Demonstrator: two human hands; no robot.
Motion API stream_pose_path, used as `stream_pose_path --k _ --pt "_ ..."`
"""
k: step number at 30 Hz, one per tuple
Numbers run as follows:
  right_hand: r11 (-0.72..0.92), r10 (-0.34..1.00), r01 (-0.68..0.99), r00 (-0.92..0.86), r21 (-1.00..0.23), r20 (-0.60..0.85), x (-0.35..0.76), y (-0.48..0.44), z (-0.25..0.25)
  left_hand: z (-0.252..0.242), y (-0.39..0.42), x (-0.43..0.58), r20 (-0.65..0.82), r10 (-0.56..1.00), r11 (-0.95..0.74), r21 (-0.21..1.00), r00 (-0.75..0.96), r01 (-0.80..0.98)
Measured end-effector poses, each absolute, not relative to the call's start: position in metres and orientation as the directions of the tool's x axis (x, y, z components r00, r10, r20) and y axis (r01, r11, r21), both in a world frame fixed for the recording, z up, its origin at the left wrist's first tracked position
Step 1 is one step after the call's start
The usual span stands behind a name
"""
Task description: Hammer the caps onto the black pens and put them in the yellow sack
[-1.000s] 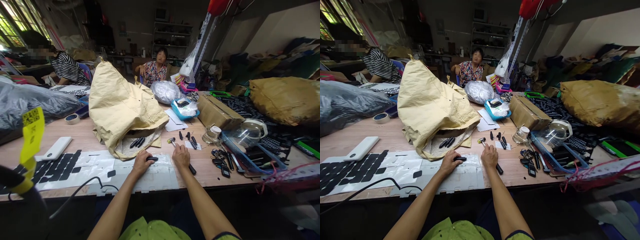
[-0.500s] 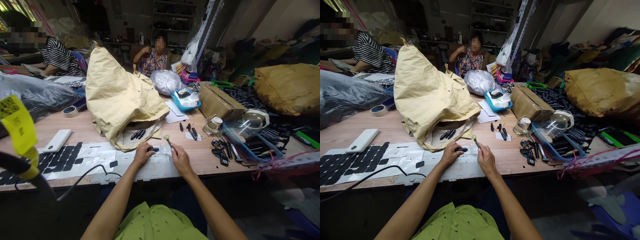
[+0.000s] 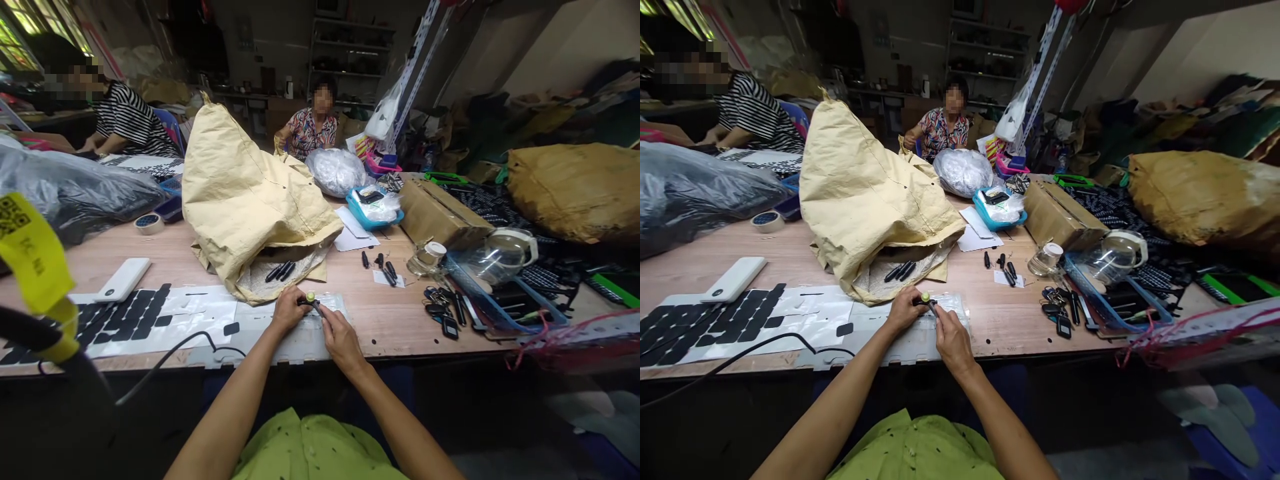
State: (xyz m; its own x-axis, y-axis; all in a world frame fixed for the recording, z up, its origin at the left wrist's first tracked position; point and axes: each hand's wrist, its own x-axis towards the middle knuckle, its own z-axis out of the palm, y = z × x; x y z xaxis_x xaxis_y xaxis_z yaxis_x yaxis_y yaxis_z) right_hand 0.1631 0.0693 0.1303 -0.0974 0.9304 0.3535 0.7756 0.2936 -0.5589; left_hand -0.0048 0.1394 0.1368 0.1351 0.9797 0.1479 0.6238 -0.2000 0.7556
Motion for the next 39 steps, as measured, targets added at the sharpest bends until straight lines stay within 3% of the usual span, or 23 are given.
stream_pose_path --k 13,17,21,25,35,39 --pt "0.254 0.934 0.775 -0.039 -0.579 0.356 0.179 0.075 0.125 0.133 0.14 -0.005 0.171 0.975 -0.222 0.752 0.141 0.621" --pt "0.145 0.93 0.866 0.046 -0.479 0.365 0.194 0.104 0.131 0.134 0.139 -0.005 0.159 0.976 -0.216 0.752 0.147 0.623" --pt "-0.016 0.949 0.956 0.106 -0.292 0.297 0.214 0.139 0.136 0.132 0.138 -0.006 0.17 0.973 -0.23 0.752 0.155 0.618" --pt "-0.066 0.942 0.988 0.107 -0.138 0.317 0.222 0.157 0.129 0.13 0.137 -0.008 0.181 0.969 -0.248 0.748 0.169 0.616" --pt "-0.101 0.924 0.991 0.124 -0.083 0.362 0.211 0.156 0.125 0.142 0.125 -0.005 0.155 0.97 -0.242 0.702 0.189 0.669" --pt "-0.104 0.927 0.992 0.123 -0.072 0.356 0.211 0.155 0.128 0.158 0.073 0.006 0.061 0.929 -0.257 0.817 0.366 0.516"
